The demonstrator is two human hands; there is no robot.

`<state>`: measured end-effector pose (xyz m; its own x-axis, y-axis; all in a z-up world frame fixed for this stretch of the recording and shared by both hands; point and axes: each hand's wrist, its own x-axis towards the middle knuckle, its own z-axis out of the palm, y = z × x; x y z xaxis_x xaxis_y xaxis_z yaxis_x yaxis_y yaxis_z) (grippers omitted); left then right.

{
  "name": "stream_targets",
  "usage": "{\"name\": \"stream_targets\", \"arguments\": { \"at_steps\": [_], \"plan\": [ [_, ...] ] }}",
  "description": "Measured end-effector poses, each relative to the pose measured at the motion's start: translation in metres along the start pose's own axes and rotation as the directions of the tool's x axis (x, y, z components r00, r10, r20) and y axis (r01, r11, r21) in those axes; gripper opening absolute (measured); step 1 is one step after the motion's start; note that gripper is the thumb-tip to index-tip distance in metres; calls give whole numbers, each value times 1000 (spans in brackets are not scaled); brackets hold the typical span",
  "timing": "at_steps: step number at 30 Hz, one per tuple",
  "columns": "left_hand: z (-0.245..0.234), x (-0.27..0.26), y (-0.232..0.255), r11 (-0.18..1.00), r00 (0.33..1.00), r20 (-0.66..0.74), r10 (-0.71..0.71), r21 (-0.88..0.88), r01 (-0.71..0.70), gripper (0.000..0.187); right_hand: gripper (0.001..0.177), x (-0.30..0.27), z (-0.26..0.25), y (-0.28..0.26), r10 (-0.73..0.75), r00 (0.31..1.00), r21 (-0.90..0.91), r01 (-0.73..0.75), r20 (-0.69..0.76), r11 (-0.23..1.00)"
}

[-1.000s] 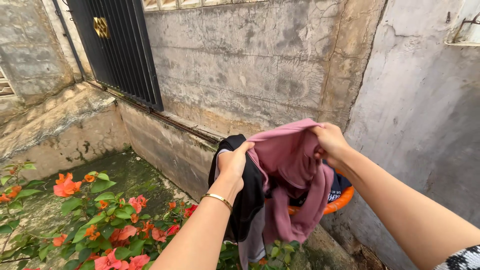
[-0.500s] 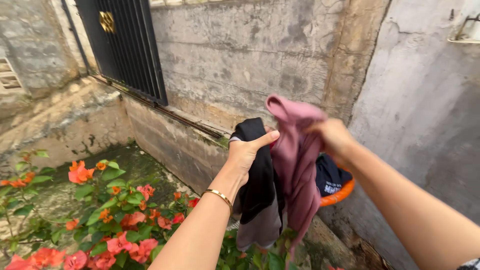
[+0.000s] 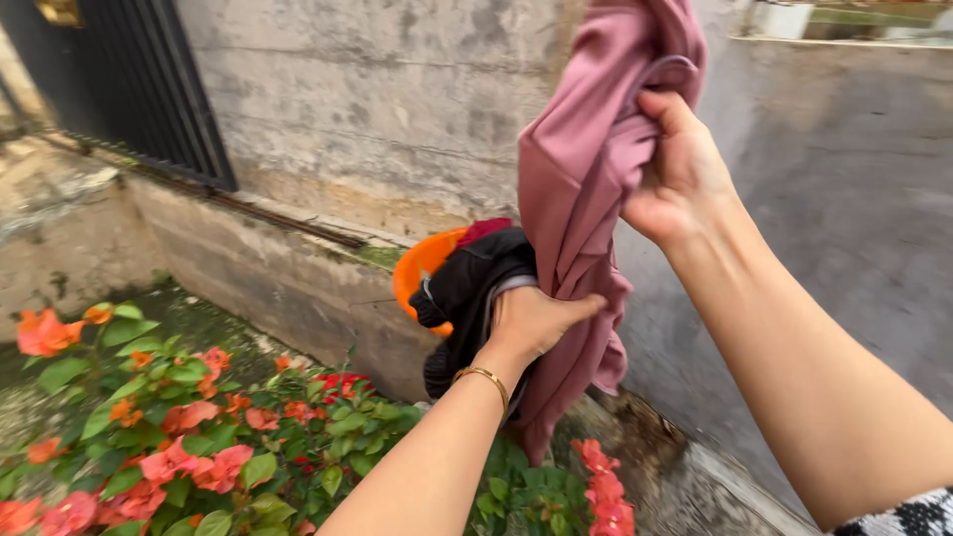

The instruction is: Hanging clothes from a laundry basket onto an outdoor drying rack.

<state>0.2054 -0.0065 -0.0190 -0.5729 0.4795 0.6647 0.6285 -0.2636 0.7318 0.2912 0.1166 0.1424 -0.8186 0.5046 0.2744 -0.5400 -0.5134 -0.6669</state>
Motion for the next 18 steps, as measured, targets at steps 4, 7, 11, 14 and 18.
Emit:
{"name": "stream_targets", "arguments": {
  "at_steps": [4, 7, 11, 14, 18],
  "plan": [
    [36, -8, 16, 950, 973, 132, -190, -227, 216, 44, 31, 2, -124, -66, 131, 704, 264, -424, 698, 866],
    [62, -9, 36, 817, 892, 255, -373, -365, 446, 32, 35, -75, -95, -85, -215, 929, -237, 146, -300, 960],
    [100, -10, 60, 670, 836, 386, -391, -503, 546, 22, 56, -123, -198, -116, -157, 748, -663, -445, -645, 601],
    [127, -8, 88, 695, 821, 381, -426, -444, 566, 19, 79, -162, -243, -139, -307, 666, -733, -638, -680, 237],
    [157, -9, 112, 634, 703, 575, -419, -369, 680, 16, 106, -202, -229, -157, -89, 976, -924, -158, -200, 349]
  ]
}}
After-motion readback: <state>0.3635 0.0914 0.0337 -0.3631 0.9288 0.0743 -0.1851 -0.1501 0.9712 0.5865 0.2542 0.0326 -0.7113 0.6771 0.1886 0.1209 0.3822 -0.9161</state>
